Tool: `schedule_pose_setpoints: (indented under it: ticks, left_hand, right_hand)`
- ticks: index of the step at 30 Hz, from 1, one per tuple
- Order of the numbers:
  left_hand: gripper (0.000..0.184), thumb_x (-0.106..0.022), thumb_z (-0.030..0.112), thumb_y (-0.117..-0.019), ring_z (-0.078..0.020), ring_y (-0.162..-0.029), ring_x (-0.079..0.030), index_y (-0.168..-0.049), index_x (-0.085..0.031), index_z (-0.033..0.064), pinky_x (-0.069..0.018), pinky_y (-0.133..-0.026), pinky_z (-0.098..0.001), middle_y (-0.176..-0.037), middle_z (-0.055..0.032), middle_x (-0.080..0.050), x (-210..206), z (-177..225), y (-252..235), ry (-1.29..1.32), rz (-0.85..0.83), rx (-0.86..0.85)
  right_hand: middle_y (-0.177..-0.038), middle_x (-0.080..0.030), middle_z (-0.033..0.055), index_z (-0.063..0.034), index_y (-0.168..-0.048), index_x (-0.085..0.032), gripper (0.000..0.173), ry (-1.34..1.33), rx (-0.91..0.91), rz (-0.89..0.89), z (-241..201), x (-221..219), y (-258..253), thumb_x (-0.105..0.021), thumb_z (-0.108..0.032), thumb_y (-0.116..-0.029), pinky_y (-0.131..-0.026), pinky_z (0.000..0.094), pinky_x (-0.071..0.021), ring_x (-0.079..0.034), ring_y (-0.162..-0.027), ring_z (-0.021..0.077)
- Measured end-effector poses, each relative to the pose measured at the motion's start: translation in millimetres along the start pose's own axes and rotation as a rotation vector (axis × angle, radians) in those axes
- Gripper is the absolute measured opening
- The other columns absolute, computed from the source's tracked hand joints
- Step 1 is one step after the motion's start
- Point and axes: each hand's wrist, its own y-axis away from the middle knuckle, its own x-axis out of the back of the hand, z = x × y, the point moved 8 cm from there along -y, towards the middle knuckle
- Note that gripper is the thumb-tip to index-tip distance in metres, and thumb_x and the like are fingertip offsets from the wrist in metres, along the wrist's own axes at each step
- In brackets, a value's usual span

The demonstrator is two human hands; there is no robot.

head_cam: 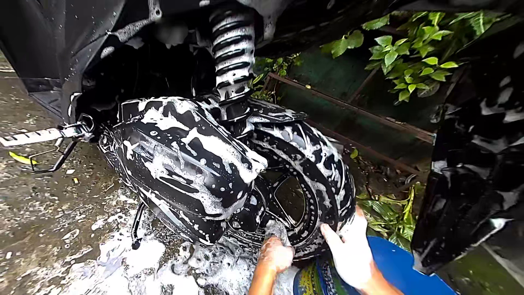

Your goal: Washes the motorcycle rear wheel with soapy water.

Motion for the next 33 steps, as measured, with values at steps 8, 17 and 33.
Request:
schedule_pose_setpoints:
  ticks: [8,17,33]
  left_hand:
    - [0.046,-0.060,0.042,-0.0953,-0.0314,-0.116,-0.066,-0.124,-0.065,0.0059,-0.0532,-0.095,-0.0579,-0.123,-0.0159,-0.068,2.4,36.0,41.3,-0.099,0.044,-0.029]
    - [0.049,-0.063,0.033,-0.0954,-0.0364,-0.121,-0.062,-0.131,-0.060,-0.0006,-0.0500,-0.099,-0.0604,-0.132,-0.0229,-0.063,12.0,16.4,-3.4,-0.257,-0.103,0.010]
    - [0.046,-0.065,0.040,-0.0925,-0.0323,-0.114,-0.065,-0.119,-0.066,0.0024,-0.0529,-0.096,-0.0574,-0.120,-0.0189,-0.067,14.0,57.2,26.8,0.007,0.006,-0.177]
  right_hand:
    - [-0.160,-0.034,0.0228,0.0017,-0.160,-0.016,0.101,0.072,-0.003,-0.145,40.1,-0.3,23.7,-0.067,-0.047,-0.0882,-0.121,0.0373,-0.0352,-0.037,-0.148,0.0216]
    - [-0.151,-0.047,0.0131,-0.0098,-0.149,-0.049,0.062,0.072,0.217,-0.060,-44.0,45.5,-19.8,-0.042,-0.043,-0.0966,-0.110,0.0437,-0.0461,-0.047,-0.139,0.0215]
    - [-0.164,-0.031,0.0135,-0.0137,-0.162,-0.025,0.074,-0.008,0.037,-0.047,-40.6,13.1,-33.1,-0.048,-0.045,-0.0987,-0.122,0.0433,-0.0324,-0.033,-0.150,0.0196]
